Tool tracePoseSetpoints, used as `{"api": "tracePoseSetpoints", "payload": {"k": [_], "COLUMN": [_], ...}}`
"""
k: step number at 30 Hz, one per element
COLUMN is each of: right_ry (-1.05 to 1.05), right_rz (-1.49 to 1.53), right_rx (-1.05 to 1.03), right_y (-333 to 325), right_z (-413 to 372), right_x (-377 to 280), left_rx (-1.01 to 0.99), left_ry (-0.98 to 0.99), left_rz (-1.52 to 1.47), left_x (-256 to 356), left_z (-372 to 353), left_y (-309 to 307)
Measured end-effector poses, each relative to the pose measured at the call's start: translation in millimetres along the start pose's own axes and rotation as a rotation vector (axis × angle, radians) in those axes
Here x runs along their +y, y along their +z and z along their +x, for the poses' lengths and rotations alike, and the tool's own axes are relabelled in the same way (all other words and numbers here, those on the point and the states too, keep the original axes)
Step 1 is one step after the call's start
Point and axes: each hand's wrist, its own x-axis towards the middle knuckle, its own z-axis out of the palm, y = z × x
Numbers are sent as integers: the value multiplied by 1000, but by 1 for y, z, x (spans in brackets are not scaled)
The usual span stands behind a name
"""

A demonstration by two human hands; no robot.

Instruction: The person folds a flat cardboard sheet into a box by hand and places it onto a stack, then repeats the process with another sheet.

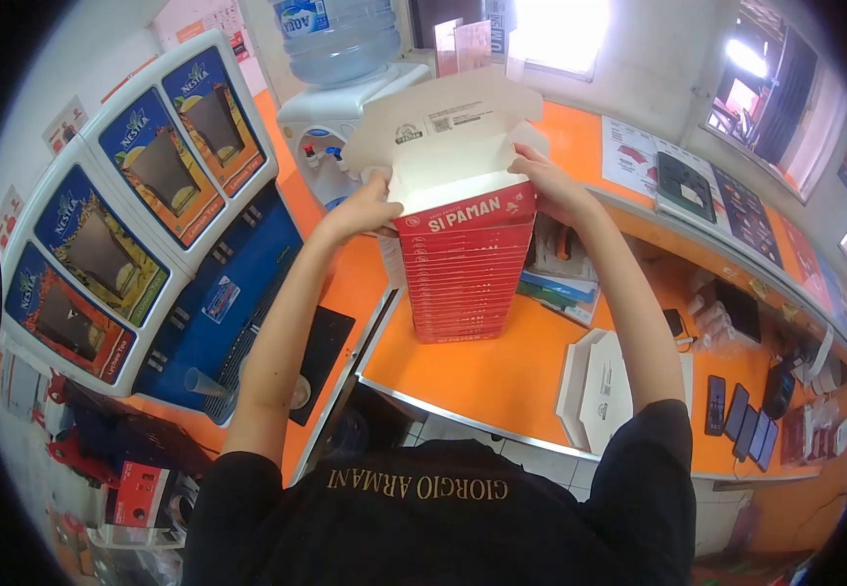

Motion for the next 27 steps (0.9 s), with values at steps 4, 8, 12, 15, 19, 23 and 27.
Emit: {"api": "tracePoseSetpoints", "payload": {"k": [4,8,12,15,19,23,27], "right_ry": [1,41,125,-34,-126,-452,-543], "right_rz": [-103,-248,-460,-1044,-1349,-1584,-1480], "right_rx": [-9,18,-46,53,68,333,440], "right_y": [-10,1,2,-5,-5,-3,0], "right_z": [-1,-13,-7,20,30,37,23], "right_x": [6,-6,-11,8,0,14,24], "left_rx": [49,48,-19,-19,24,6,150], "left_ry": [-44,75,-12,-59,-102,-144,9], "left_rz": [-101,6,-74,96,489,663,868], "left_x": [20,-15,11,13,19,25,15], "left_z": [-20,3,-12,-4,9,12,3], "left_y": [-1,-3,-1,0,1,4,15]}}
